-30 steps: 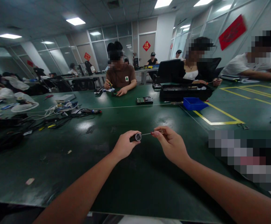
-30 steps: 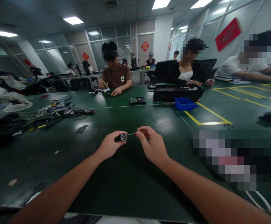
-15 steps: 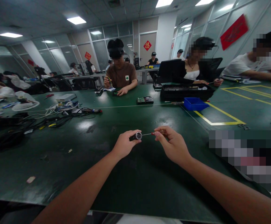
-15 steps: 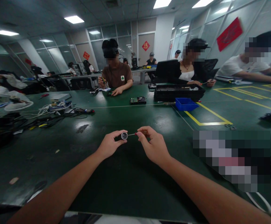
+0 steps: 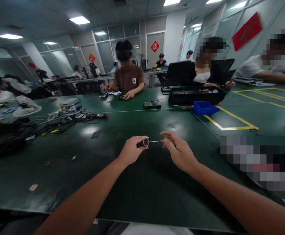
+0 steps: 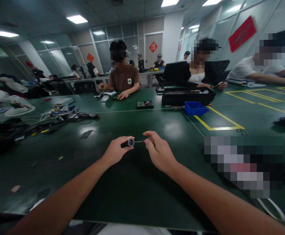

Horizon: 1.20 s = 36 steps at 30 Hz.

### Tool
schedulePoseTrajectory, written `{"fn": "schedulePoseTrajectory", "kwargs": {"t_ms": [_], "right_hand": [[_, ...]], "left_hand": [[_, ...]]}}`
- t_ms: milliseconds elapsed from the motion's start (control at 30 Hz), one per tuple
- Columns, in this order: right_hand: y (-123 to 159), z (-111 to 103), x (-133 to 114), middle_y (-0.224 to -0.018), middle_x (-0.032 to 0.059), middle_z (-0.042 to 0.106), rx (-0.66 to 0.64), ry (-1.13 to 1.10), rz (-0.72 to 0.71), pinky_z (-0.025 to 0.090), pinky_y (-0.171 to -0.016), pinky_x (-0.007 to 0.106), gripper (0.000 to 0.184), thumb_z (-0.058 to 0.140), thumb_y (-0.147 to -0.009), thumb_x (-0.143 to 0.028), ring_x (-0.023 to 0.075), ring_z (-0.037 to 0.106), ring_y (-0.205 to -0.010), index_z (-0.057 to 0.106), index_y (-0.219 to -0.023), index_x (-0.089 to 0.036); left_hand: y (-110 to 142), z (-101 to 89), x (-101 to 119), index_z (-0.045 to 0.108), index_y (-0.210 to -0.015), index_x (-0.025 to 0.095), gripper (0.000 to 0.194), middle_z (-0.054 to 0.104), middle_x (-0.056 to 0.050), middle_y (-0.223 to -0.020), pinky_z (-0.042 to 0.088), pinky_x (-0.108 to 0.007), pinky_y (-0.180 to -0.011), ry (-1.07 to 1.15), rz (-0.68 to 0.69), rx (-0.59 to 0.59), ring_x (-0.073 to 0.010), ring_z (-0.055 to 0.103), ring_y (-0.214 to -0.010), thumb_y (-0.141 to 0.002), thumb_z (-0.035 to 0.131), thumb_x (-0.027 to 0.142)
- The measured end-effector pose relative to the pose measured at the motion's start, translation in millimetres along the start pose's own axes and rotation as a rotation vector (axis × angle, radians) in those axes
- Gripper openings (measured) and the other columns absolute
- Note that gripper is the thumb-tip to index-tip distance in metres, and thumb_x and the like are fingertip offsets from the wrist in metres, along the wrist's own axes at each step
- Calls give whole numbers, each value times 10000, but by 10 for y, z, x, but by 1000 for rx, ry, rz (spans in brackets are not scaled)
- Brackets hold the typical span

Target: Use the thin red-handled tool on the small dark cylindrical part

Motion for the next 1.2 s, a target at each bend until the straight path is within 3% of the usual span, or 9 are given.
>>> {"fn": "schedulePoseTrajectory", "kwargs": {"t_ms": [100, 300, 500, 600, 667, 933, 1100, 1200], "right_hand": [[-3, 0, 19, -748, 28, 670, -16, 38, 41, 453, -610, 326, 346, 359, -1005, -421, 207, 647, -669, 644, -1034, -225], [21, 9, 43, -821, 44, 663, 24, -76, 42, 473, -630, 339, 254, 454, -964, -359, 211, 634, -711, 523, -1156, -206], [-62, 59, 230, -873, 57, 678, 90, -484, 210, 525, -798, 391, 259, 621, -878, -444, 211, 649, -813, 616, -972, -203], [-96, 129, 395, -742, 29, 624, 97, -799, 418, 554, -771, 412, 277, 614, -870, -479, 187, 623, -688, 617, -846, -202], [-103, 149, 450, -712, 19, 605, 99, -848, 470, 563, -752, 406, 274, 640, -854, -474, 177, 608, -658, 615, -813, -204], [-69, 75, 341, -822, 30, 663, 145, -558, 235, 532, -770, 369, 275, 591, -912, -468, 182, 646, -762, 635, -940, -198], [-70, 9, 230, -825, 41, 697, 103, -390, 177, 527, -756, 369, 286, 549, -937, -464, 193, 670, -767, 637, -962, -193], [-65, -37, 170, -714, 25, 689, 57, -198, 170, 504, -664, 347, 311, 580, -915, -495, 191, 656, -666, 658, -889, -196]], "left_hand": [[0, 7, 13, 692, -1189, 265, 395, 714, -21, -1174, 442, -379, -1004, -4, 0, -14, -226, 628, -1110, -809, 751, 178], [-4, 5, 20, 688, -1193, 262, 394, 712, -26, -1178, 440, -389, -1014, -12, -6, -22, -229, 623, -1120, -813, 744, 171], [-4, -15, 31, 679, -1210, 277, 387, 706, -24, -1188, 447, -400, -1003, -16, 34, -24, -225, 617, -1120, -834, 732, 203], [-11, -10, 55, 685, -1198, 274, 362, 707, -28, -1197, 437, -414, -1013, -45, 63, -45, -228, 611, -1129, -844, 723, 206], [-16, -15, 56, 680, -1205, 277, 367, 706, -28, -1206, 429, -424, -1016, -66, 59, -41, -229, 607, -1134, -848, 719, 205], [-16, -15, 88, 687, -1195, 272, 370, 720, -31, -1156, 427, -415, -989, -92, 6, -43, -239, 619, -1077, -831, 740, 230], [-8, -9, 107, 688, -1198, 274, 375, 726, -24, -1122, 424, -415, -986, -78, 2, -45, -235, 623, -1042, -829, 743, 241], [-8, -17, 86, 688, -1196, 276, 379, 726, -22, -1120, 419, -419, -993, -76, -12, -28, -234, 621, -1044, -824, 748, 237]]}}
Point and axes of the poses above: each hand's wrist, its own y-axis away from the middle knuckle, its own z-axis out of the palm, x = y × z, the point moved 5 cm from there along -y, towards the middle knuckle
